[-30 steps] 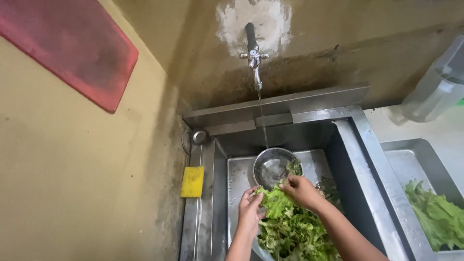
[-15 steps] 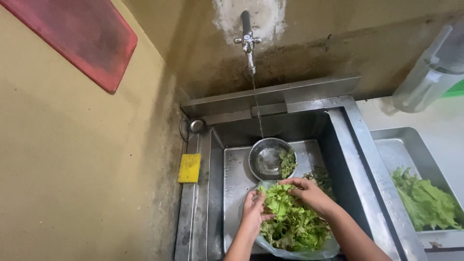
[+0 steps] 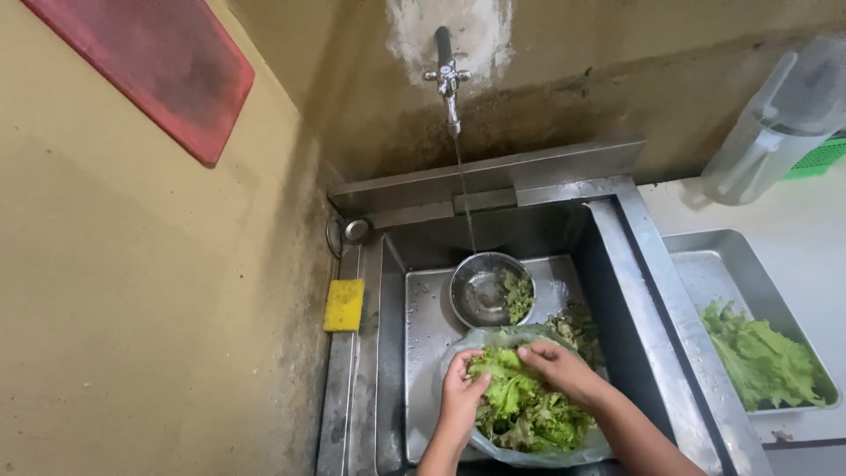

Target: The person washes lettuce leaves under running water in a stainless steel sink. They rinse each leaf individually, then place the cleaned leaves into a metal tray on the right side of the sink. The person also handles a plastic bag containing more lettuce and a metal bowl in the sink.

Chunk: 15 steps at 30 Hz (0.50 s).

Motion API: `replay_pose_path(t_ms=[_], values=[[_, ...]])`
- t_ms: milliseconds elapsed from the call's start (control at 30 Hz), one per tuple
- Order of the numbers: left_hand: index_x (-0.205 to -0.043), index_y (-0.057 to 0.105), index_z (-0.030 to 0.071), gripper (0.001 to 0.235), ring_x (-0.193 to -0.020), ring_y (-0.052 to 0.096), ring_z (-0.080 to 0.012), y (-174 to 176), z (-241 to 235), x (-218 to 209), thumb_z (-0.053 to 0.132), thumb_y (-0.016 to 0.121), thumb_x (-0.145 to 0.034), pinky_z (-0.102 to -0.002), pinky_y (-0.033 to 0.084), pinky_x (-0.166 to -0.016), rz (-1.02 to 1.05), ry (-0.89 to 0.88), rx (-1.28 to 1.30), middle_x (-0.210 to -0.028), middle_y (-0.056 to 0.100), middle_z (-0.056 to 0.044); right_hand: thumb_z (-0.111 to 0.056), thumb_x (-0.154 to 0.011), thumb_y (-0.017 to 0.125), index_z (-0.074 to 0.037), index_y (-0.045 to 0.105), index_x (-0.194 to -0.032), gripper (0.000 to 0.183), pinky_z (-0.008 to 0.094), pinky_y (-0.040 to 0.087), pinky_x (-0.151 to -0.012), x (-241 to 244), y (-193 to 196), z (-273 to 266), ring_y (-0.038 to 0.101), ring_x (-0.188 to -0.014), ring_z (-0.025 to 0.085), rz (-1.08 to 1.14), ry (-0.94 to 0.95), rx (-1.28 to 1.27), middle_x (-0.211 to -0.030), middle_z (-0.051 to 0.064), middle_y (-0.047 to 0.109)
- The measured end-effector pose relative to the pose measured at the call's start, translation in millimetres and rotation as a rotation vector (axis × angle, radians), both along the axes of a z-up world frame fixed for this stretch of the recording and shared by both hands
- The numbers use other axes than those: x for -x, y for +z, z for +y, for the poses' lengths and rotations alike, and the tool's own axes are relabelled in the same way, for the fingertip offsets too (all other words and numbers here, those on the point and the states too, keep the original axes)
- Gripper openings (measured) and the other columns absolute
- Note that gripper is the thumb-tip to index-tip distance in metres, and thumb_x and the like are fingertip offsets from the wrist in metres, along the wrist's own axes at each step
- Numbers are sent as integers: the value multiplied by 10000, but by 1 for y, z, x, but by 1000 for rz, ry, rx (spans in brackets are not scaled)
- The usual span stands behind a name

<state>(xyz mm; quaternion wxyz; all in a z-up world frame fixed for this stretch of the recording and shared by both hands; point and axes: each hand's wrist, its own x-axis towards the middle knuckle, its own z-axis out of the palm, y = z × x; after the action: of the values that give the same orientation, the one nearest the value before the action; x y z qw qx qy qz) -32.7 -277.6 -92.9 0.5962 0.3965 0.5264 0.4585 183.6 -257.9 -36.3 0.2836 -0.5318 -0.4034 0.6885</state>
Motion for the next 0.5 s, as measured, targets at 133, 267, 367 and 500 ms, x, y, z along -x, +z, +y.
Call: replay_pose_path(t_ms=[133,267,367,500], values=[[-1186,658,143,418,-1136,664,-189,3,-7,7,-104,645,-849,-294,537,-894,41,18,42,-1301,684,-78,-192,-974,759,-72,777,-1005,126,269,319,-531,-1,-6,1,372,-542,128,58,150,81,-693,33,531],[-1291,618,154,418,-805,652,-164,34,-14,6,-14,674,-912,-239,538,-570,-103,55,227,-1179,670,-129,-26,-947,712,-102,751,-1092,168,317,426,-652,7,8,4,477,-747,171,-94,94,22,-979,43,532],[-1335,595,136,395,-911,657,-225,65,-16,5,60,651,-952,-315,625,-662,-179,110,331,-1252,641,-161,-58,-874,741,-192,771,-1220,372,358,536,-966,8,21,15,648,-1192,199,-327,155,-97,-1410,11,675],[-1335,566,88,299,-973,710,-294,80,-15,6,153,540,-1044,-425,650,-757,-297,172,409,-1223,560,-158,-214,-889,754,-200,850,-1114,246,308,646,-875,13,72,19,807,-1014,158,-564,253,-212,-1222,-14,813]])
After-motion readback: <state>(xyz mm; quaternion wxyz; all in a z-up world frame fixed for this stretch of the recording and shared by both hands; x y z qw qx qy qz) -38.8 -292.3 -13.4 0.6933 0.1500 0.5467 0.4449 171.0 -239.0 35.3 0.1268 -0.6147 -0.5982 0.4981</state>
